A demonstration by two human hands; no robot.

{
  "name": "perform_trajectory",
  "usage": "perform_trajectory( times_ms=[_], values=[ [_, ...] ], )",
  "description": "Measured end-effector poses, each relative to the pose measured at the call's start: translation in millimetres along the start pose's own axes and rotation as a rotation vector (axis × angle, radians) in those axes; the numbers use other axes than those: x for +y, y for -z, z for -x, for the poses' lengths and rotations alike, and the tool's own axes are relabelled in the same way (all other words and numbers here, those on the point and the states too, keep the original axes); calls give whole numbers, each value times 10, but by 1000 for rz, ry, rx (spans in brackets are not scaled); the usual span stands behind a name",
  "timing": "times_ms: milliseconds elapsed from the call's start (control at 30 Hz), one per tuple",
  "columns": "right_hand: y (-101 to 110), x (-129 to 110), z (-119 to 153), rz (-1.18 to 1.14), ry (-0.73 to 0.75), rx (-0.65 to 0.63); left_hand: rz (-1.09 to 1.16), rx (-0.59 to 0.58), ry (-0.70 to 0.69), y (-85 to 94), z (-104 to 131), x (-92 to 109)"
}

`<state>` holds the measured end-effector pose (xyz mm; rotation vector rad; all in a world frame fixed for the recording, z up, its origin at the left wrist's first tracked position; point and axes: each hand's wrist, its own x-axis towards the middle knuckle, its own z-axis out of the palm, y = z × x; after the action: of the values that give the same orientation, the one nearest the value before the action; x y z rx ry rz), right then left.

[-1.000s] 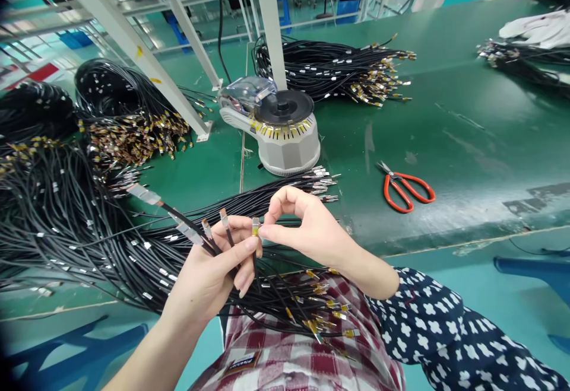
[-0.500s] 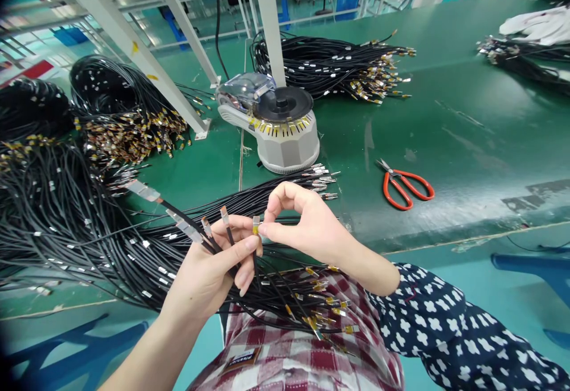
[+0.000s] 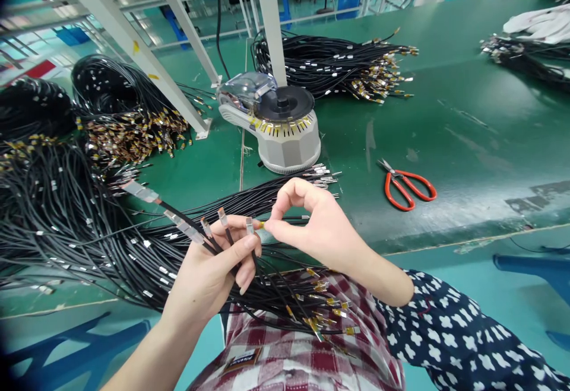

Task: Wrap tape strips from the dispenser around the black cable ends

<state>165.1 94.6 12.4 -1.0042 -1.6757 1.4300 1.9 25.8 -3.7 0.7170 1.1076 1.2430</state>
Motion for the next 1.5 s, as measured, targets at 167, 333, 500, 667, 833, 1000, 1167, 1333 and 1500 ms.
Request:
perform_trajectory(
  times_ms=[167, 333, 500, 667, 833, 1000, 1167, 1333, 1500],
  values=[
    [37, -11, -5, -76, -22, -69, 2, -54, 14, 22, -24, -6],
    [-18, -3, -25, -77, -66, -101, -7, -80, 39, 42, -18, -11],
    [-32, 6, -36, -85, -71, -116, 3, -81, 45, 53, -16, -22],
    [-27, 9, -34, -75, -80, -118, 12, -86, 45, 57, -27, -19],
    [-29, 17, -29, -71, -74, -118, 17, -57, 49, 39, -18, -7],
    [-33, 24, -22, -53, -74, -111, 11, -61, 56, 39, -11, -9],
    [-51, 10, -21, -30, -53, -97, 4, -62, 57, 41, -8, -6],
    [-85, -13, 5, 35, -50, -37, -19, -66, 37, 39, -1, -16],
    [-131, 22, 40, 47, -39, 4, -85, -54, 16, 25, -4, -7]
  ],
)
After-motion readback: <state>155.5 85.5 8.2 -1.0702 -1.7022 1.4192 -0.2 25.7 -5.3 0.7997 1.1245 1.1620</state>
